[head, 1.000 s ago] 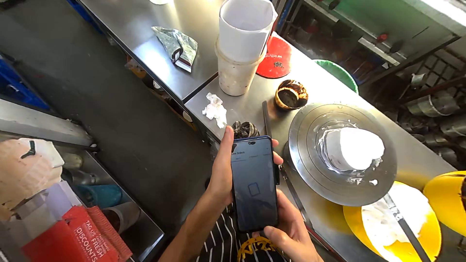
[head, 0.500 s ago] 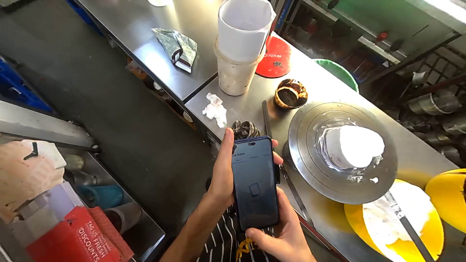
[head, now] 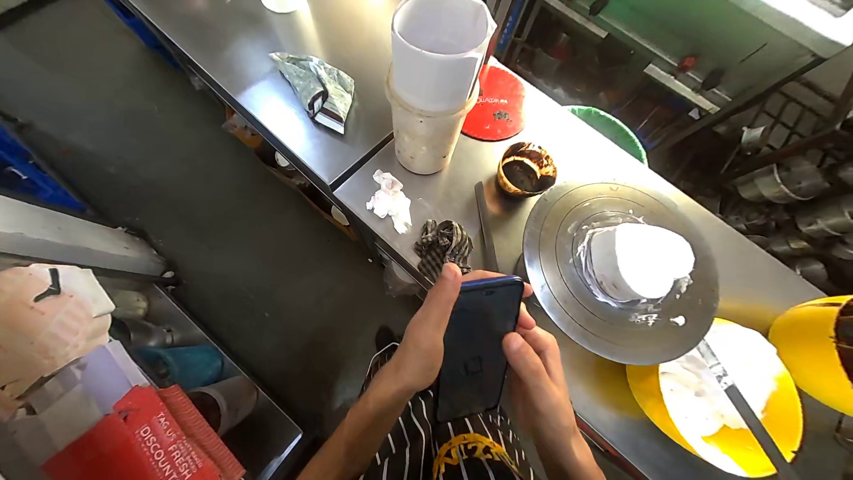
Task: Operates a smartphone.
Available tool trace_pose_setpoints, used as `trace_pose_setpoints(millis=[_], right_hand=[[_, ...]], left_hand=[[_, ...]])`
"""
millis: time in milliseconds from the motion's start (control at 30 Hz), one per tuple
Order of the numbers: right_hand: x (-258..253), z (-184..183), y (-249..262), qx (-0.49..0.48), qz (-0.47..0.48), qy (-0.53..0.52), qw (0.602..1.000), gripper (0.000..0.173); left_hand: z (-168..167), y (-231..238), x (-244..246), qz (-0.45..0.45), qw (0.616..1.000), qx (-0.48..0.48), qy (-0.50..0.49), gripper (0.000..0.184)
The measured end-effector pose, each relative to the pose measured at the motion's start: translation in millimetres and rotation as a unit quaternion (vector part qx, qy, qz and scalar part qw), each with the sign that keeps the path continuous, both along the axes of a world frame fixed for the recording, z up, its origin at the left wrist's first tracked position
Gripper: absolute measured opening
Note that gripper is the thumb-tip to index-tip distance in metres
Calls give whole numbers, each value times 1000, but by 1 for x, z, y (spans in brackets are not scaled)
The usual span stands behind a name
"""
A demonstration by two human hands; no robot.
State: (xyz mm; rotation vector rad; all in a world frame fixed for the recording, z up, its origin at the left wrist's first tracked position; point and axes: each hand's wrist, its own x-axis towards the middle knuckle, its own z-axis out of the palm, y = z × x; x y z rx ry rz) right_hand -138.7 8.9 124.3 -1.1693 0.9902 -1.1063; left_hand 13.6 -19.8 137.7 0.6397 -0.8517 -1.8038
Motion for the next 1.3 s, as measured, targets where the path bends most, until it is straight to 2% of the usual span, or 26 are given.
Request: trace_pose_setpoints(millis=[167,333,467,567,667,933,1300], right_hand=[[13,-1,-5,20,-22,-22,999,30],[7,-6,-3,18,11,-41,999,34],[-4,-12,7,17,52,-23,998,37],[-7,-14,16,26,76,-21,997,36],[-8,-15,21,17,88,-35,995,37],[-16,-15,29,20,124,-46,991,40],[-13,-14,31,22,110,-50,992,38]], left_hand=[[-5,3,2,20,996,-47,-74,85],[-4,0,3,19,1000,-17,-8,86],[-1,-2,4,29,995,69,67,86],[2,-5,7,36,990,107,87,95],[3,-7,7,38,985,123,112,95],[6,-10,9,59,981,139,120,96],[6,-9,9,66,982,145,99,96]])
